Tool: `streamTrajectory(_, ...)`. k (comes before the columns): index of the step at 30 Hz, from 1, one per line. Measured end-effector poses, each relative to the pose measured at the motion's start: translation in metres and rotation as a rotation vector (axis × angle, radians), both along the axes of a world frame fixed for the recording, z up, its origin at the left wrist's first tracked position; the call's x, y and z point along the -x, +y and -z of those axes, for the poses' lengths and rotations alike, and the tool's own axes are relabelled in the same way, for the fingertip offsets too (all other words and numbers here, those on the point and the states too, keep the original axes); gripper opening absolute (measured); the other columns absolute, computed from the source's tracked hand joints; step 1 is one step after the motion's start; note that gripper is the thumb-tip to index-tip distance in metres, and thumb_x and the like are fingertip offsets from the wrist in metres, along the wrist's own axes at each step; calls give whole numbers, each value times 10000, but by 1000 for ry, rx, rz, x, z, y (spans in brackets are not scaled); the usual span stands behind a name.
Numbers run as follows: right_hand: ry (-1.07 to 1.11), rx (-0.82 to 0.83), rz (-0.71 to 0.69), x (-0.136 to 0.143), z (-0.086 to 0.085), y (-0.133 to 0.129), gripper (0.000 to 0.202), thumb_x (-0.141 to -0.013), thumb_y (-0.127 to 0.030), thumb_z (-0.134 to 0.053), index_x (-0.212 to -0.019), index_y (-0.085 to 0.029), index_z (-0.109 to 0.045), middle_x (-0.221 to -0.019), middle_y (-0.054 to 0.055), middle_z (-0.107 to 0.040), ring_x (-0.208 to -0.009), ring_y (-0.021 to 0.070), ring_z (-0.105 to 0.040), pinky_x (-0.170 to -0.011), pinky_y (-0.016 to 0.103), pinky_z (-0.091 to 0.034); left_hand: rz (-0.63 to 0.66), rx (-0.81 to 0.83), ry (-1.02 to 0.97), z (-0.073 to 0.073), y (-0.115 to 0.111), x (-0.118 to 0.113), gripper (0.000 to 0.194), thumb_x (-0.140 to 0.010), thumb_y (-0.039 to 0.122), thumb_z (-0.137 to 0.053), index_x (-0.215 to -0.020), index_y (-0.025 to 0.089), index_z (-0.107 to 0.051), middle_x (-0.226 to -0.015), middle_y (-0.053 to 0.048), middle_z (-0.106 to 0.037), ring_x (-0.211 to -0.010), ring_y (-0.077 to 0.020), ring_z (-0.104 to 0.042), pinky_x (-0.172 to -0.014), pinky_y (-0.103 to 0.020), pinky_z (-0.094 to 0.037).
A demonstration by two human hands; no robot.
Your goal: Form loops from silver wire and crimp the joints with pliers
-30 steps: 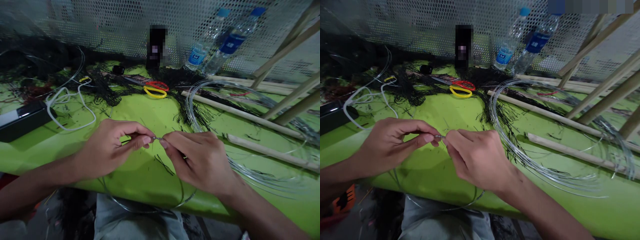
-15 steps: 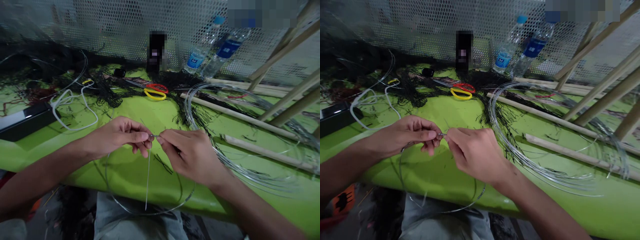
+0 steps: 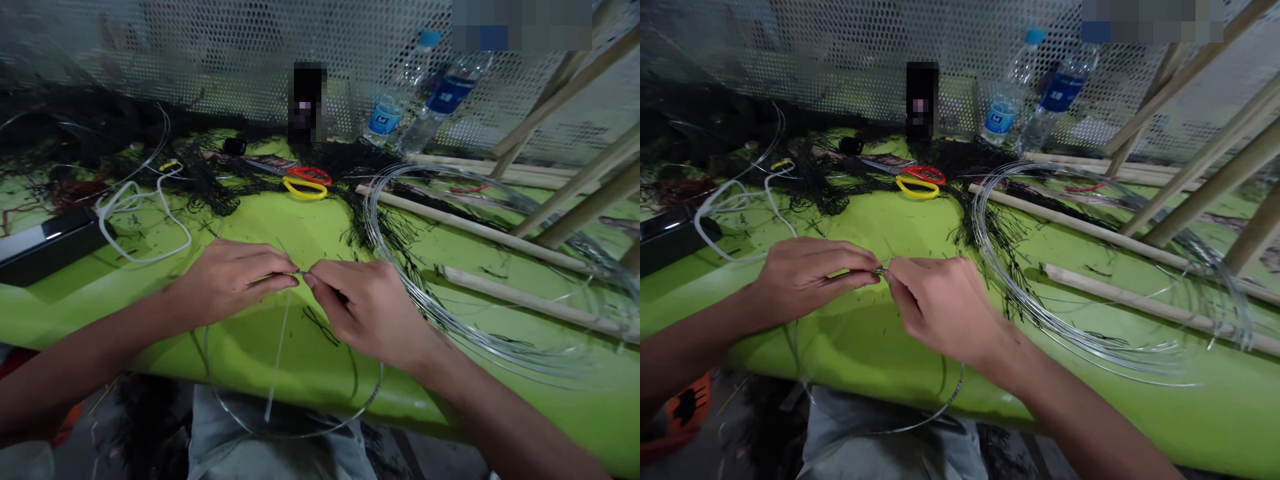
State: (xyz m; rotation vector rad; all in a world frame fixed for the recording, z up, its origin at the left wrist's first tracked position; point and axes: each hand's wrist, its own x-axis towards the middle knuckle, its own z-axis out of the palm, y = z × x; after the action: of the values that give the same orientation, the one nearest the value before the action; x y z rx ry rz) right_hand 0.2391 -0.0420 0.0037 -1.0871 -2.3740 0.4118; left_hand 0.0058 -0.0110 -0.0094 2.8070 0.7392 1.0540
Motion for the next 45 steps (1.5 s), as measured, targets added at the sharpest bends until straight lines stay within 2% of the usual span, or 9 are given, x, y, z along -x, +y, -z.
streamTrajectory(3,-9,-26,-5,-1,0,-2,221,-910,-81,-511,-735,-203,-454,-604,-70,-378,-521,77,-331,-553,293,-189,10,228,-70,-6,-1,1,76,-972,270,-698,-954,220,-752,-882,1,-812,-773,-111,-759,-685,-185,-520)
streamTrajectory(9,-12,-57,-56,2,2,-2,206,-916,-85,-502,-750,-202,-461,-604,-69,-389,-515,77,-316,-543,289,-181,33,1175,-178,-19,7,-5,288,-899,436,-752,-783,174,-778,-645,-11,-751,-562,-121,-691,-548,-200,-509)
streamTrajectory(11,4,-30,-54,2,4,-2,211,-919,-86,-504,-748,-202,-458,-607,-69,-404,-517,73,-323,-544,284,-190,49,1298,-173,-18,9,-6,355,-890,494,-740,-759,165,-764,-632,-18,-743,-544,-130,-689,-548,-219,-532)
streamTrajectory(13,24,-1,-41,1,4,-1,234,-925,-88,-510,-730,-200,-443,-595,-72,-390,-509,68,-321,-543,280,-197,-27,1112,-127,-15,7,-6,323,-899,492,-732,-814,182,-762,-698,-13,-763,-588,-132,-704,-561,-228,-541)
streamTrajectory(16,65,23,-21,-2,0,0,291,-940,-99,-521,-694,-199,-403,-569,-78,-329,-492,60,-292,-537,275,-204,-197,378,-190,-9,-1,-2,242,-855,434,-806,-924,221,-714,-832,2,-769,-728,-134,-722,-659,-244,-579)
streamTrajectory(20,91,31,-26,-3,-7,1,282,-960,-109,-526,-706,-195,-439,-569,-80,-345,-485,55,-301,-530,265,-227,-110,-240,-137,-10,-9,2,252,-863,243,-818,-1080,218,-691,-1130,-47,-768,-1098,-183,-721,-974,-305,-599)
streamTrajectory(31,29,-177,-20,-1,-4,-3,273,-954,-84,-525,-714,-203,-468,-589,-58,-381,-514,84,-341,-527,286,-245,-4,-127,-58,-12,-8,1,152,-924,132,-728,-1073,140,-752,-1151,-73,-797,-1084,-172,-758,-1011,-270,-589)
streamTrajectory(39,43,-210,-20,1,-9,-3,246,-952,-74,-529,-734,-185,-559,-592,-56,-409,-523,89,-321,-521,295,-234,-72,775,-131,-28,-9,-1,163,-973,364,-686,-965,256,-808,-889,49,-818,-776,-95,-758,-635,-142,-522)
streamTrajectory(45,66,-140,-39,3,-9,-1,264,-978,-110,-523,-728,-172,-582,-587,-60,-409,-511,76,-340,-528,292,-225,144,1477,-307,-27,3,-3,205,-943,333,-694,-850,162,-758,-751,1,-764,-685,-100,-735,-579,-148,-492)
